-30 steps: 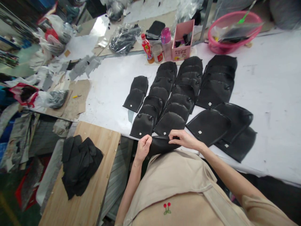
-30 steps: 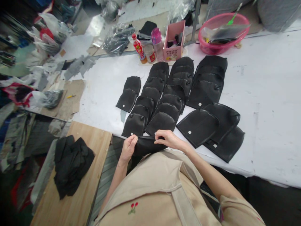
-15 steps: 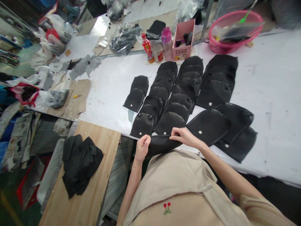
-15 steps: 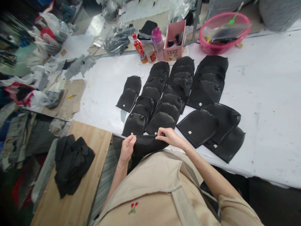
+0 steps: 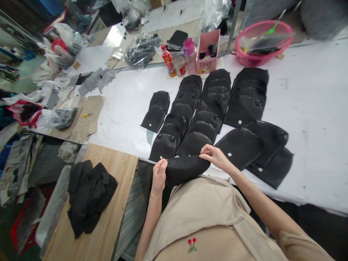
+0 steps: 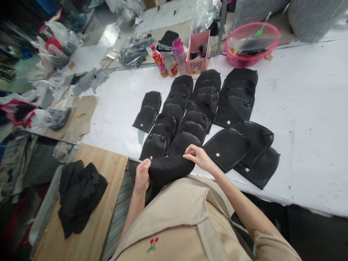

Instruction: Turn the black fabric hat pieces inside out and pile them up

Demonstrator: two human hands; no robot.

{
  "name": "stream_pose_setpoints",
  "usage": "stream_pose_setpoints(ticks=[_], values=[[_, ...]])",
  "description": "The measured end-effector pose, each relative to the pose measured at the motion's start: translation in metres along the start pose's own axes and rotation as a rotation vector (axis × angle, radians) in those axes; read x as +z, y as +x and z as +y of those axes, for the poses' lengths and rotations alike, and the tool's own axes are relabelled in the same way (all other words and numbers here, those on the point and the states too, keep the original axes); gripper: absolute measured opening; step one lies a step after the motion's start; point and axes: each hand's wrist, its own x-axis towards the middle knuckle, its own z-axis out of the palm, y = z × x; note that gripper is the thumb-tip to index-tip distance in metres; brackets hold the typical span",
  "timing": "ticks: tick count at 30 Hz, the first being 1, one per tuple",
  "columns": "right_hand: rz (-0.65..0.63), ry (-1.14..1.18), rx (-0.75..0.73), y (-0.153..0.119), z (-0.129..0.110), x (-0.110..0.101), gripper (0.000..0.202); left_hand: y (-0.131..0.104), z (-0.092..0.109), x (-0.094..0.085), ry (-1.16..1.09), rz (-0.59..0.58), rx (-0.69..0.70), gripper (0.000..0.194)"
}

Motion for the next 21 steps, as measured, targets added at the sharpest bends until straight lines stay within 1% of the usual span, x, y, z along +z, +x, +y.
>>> stream_pose_setpoints(ticks=[2,4,6,8,11,14,17,18,19,21], values=[[0.013,0.011,0.003,-0.002,0.002,0.003,0.029,0.0,-0.002,0.0,-0.032,0.026,-0.004,0.035],[0.058,0.043,0.04,-0.003,0.005,0.009,0.034,0.0,-0.004,0.001,-0.078,0.057,-0.003,0.035],[0.141,0.118,0.101,-0.001,0.009,0.016,0.04,-0.001,-0.006,0.002,-0.13,0.089,0.001,0.032],[0.221,0.222,0.155,0.003,0.013,0.022,0.043,-0.001,-0.008,0.004,-0.186,0.113,0.002,0.03],[0.256,0.324,0.217,0.009,0.02,0.027,0.043,-0.002,-0.013,0.01,-0.235,0.161,-0.017,0.027],[0.254,0.298,0.263,0.012,0.026,0.027,0.046,0.001,-0.021,0.014,-0.198,0.227,-0.041,0.025],[0.292,0.213,0.257,0.016,0.028,0.023,0.051,0.004,-0.025,0.014,-0.149,0.268,-0.065,0.031],[0.311,0.191,0.247,0.019,0.027,0.02,0.052,0.005,-0.026,0.013,-0.147,0.243,-0.076,0.035],[0.33,0.177,0.238,0.023,0.025,0.018,0.052,0.006,-0.026,0.011,-0.15,0.189,-0.087,0.038],[0.361,0.167,0.227,0.032,0.022,0.011,0.053,0.006,-0.025,0.008,-0.148,0.024,-0.123,0.043]])
